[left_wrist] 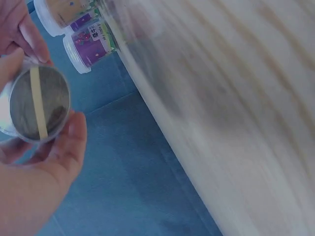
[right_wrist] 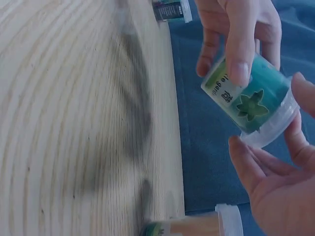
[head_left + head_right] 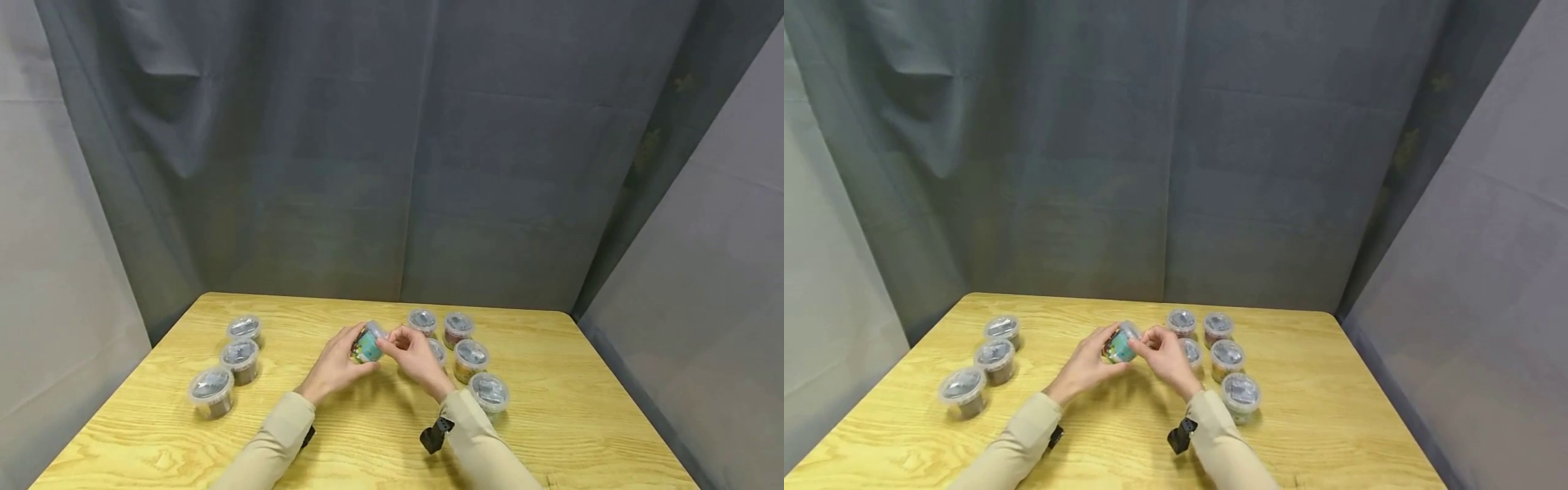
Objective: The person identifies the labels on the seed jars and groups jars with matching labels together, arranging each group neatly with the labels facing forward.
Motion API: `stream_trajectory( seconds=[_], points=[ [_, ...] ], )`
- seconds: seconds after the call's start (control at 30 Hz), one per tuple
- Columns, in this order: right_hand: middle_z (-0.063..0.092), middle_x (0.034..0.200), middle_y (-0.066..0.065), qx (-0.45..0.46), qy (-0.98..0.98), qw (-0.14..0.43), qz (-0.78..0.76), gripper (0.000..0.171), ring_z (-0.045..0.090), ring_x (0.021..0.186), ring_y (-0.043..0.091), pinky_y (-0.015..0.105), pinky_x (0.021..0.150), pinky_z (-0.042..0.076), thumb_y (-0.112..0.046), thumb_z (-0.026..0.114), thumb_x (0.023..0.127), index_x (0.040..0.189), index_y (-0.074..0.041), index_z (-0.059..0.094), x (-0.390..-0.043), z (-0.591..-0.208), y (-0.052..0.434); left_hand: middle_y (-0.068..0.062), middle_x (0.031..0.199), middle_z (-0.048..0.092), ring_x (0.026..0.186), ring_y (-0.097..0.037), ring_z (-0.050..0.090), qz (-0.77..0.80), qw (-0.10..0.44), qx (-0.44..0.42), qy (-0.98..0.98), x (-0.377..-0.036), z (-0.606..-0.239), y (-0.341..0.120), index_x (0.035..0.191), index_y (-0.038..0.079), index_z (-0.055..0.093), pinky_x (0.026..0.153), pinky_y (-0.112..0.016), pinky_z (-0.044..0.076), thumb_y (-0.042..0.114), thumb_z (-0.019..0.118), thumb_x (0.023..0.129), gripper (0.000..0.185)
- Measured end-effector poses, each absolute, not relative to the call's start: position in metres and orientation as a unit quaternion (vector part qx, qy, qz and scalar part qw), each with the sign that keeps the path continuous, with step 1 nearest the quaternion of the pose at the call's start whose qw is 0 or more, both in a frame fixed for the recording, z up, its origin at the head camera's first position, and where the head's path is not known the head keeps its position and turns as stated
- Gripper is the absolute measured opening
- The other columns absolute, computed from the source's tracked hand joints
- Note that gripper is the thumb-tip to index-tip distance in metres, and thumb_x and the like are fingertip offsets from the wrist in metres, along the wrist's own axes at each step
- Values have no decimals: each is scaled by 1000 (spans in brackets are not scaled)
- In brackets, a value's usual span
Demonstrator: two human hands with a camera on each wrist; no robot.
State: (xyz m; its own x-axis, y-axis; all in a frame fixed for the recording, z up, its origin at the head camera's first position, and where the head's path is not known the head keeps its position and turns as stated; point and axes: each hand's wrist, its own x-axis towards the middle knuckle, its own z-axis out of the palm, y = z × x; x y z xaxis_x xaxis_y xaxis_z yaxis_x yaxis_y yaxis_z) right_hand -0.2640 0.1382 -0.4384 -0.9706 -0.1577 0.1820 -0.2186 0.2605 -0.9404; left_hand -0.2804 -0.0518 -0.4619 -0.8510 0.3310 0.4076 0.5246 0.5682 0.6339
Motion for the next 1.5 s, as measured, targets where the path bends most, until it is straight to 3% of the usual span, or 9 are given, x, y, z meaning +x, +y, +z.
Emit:
stream_trajectory(
  seconds=[0.07,0.3,0.4,0.73,0.9,1.07,1.33,1.5],
  points=[
    [65,86,2,121,-794,30,595,26,56,78,11,24,65,42,-26,70,92,88,-5,56,-266,-442,139,-8,128,58,101,-17,58,-387,127,-242,-881,-279,-461,-51,144,9,47,83,-32,52,29,82,79,77],
    [65,106,6,155,-796,14,585,21,64,109,23,27,80,50,-21,73,90,92,-6,59,-267,-444,146,-4,122,64,97,-15,61,-444,80,-236,-860,-278,-460,-54,143,17,48,79,-29,53,26,81,81,71],
    [66,109,7,155,-798,7,582,20,64,112,27,27,79,50,-21,72,90,93,-6,59,-267,-445,147,-8,119,66,98,-17,64,-459,70,-233,-855,-277,-460,-55,143,19,45,77,-29,55,27,82,80,73],
    [68,105,2,118,-817,38,563,24,62,116,27,31,78,51,-31,74,88,86,-11,60,-265,-441,145,-1,116,58,96,-13,55,-416,104,-236,-872,-280,-457,-50,142,15,46,78,-28,51,28,83,78,75],
    [68,110,4,143,-811,26,567,17,62,117,29,39,89,53,-25,71,91,93,-10,63,-266,-441,150,-1,117,61,96,-16,59,-465,63,-239,-850,-281,-457,-53,141,20,48,74,-27,54,28,82,79,71],
    [66,121,8,168,-801,4,574,13,61,119,30,36,90,53,-19,70,92,98,-9,64,-266,-441,156,-6,122,64,100,-18,62,-486,25,-249,-837,-281,-459,-56,144,21,44,74,-27,54,32,79,83,71],
    [66,121,7,157,-813,34,559,12,62,116,27,41,96,54,-19,73,90,94,-11,64,-264,-439,159,-10,128,63,112,-24,60,-490,16,-261,-832,-282,-457,-52,148,18,39,85,-42,55,28,79,84,76],
    [66,122,6,155,-838,49,521,12,61,118,26,42,100,52,-21,74,89,89,-14,64,-260,-436,159,-7,128,61,112,-23,60,-484,9,-260,-835,-282,-457,-51,147,20,40,87,-40,55,38,73,88,70]
  ],
)
